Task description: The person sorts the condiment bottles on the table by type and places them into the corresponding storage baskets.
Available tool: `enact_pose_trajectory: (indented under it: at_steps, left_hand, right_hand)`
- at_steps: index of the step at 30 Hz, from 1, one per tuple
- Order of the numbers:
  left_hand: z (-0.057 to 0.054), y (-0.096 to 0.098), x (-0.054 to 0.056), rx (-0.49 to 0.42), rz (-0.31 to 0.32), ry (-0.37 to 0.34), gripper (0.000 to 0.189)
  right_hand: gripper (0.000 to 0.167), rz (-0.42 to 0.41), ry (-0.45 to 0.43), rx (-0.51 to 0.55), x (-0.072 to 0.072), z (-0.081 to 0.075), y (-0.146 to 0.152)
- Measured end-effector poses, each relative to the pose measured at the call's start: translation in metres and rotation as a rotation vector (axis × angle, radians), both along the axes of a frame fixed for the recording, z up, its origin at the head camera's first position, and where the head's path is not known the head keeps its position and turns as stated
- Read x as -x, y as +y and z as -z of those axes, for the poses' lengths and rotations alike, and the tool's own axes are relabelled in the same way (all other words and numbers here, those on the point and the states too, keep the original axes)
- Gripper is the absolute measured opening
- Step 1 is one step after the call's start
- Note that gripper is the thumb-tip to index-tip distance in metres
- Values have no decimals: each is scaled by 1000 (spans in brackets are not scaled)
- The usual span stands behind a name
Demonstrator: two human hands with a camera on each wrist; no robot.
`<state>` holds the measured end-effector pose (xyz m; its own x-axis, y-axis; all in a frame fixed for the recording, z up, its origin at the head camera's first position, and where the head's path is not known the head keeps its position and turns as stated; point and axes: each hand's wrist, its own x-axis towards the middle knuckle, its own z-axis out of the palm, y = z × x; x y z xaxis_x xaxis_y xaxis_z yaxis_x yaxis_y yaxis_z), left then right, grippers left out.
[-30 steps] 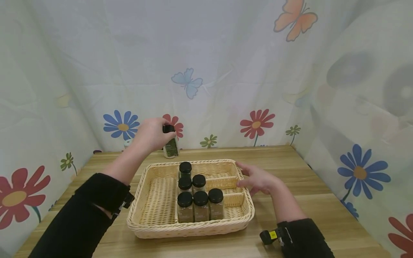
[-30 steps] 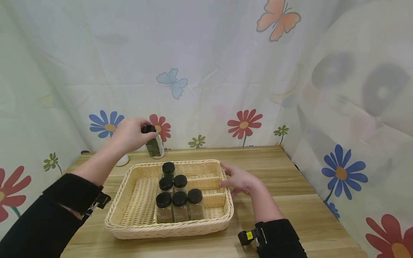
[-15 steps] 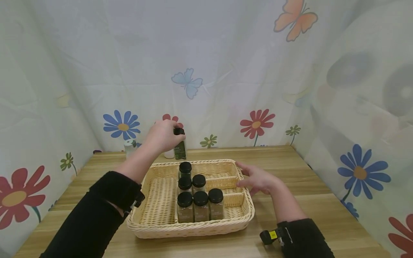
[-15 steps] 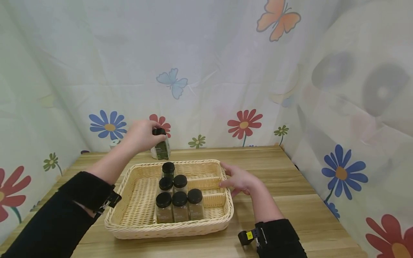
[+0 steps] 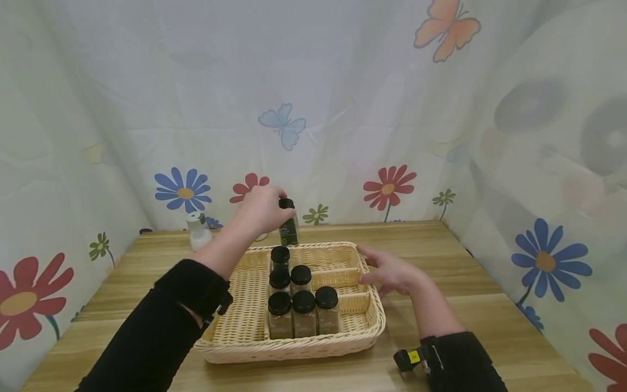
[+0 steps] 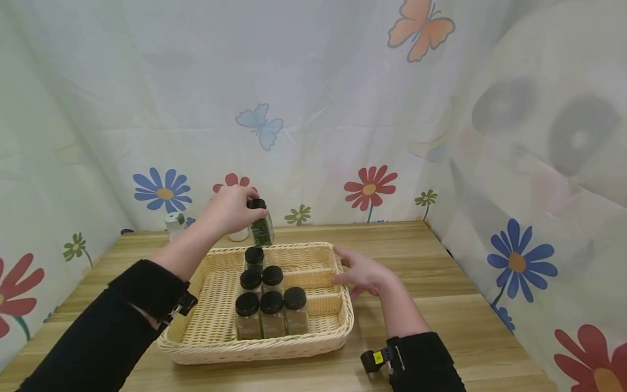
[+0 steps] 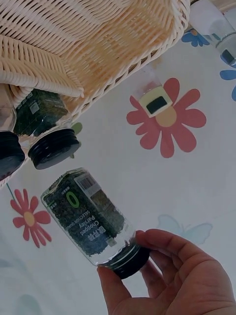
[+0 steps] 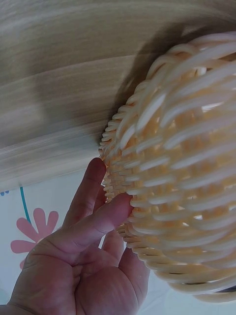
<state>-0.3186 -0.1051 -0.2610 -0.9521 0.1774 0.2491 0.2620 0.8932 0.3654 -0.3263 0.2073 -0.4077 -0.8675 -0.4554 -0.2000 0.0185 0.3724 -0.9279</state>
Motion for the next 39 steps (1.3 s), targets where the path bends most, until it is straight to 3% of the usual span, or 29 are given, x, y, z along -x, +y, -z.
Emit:
enact_pose_trajectory:
  at_steps: [10,16,24,39]
  left_hand:
    - [-1,12,2,67,11,13,39]
    - [1,13,6,54,-3,-14,36]
    - [14,16,12,15,-9,-46,37]
    - [37,23,18,-4,53,-122,21]
  right_hand:
    - [91,-4,14,-14,1,2,0]
    - [92,-2,3,-10,1,1,0]
    - [92,9,6,-17,-1,3,0]
    - [94,23,-3,-12,0,2,1]
